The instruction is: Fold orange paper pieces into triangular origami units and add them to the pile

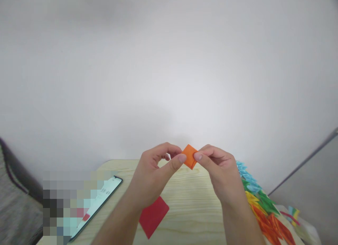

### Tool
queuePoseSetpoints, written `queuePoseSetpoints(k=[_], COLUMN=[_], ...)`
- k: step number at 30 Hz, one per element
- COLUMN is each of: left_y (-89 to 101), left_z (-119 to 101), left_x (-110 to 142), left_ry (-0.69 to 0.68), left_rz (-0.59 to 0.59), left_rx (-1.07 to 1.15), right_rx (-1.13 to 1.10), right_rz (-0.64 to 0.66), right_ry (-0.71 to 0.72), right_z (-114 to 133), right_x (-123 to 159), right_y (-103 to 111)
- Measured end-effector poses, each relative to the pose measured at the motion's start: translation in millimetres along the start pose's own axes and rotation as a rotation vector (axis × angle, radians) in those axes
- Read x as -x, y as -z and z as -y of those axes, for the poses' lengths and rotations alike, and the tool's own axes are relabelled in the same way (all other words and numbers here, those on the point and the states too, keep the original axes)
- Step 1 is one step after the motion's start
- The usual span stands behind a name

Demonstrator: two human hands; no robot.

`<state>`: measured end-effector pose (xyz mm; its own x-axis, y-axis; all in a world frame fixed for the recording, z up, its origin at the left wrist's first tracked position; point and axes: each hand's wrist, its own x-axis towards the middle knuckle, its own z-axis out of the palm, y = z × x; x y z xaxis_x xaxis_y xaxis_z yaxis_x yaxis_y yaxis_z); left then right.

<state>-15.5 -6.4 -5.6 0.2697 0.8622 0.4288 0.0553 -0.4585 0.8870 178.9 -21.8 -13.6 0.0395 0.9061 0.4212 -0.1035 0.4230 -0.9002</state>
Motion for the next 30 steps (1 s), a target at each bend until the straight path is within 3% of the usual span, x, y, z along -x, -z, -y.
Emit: queuePoseSetpoints(k=[4,10,21,30], left_y=[0.8,1.9,3.8,-1.8], left_z=[-0.5,-2.7,-0.7,2.3], left_x=[0.3,-4.1,-6.7,-3.7], left_ry=[0.001,0.001,0.024,-0.025], left_rz=[0.013,0.014,0.090,0.002], left_rx=[-0.007,0.057,0.232,0.071], right_rx=[-0.052,-0.087,-0.191,-0.091], right_rz=[-0.021,0.123,0.176,0.122], right_ry=[-0.046,-0.141,-0.154,-0.127], right_z=[-4.9,-1.3,1.0,3.9], right_x=[-3.3,-4.7,-1.7,-1.6], right_y=[-0.5,0.0,-0.7,-1.5])
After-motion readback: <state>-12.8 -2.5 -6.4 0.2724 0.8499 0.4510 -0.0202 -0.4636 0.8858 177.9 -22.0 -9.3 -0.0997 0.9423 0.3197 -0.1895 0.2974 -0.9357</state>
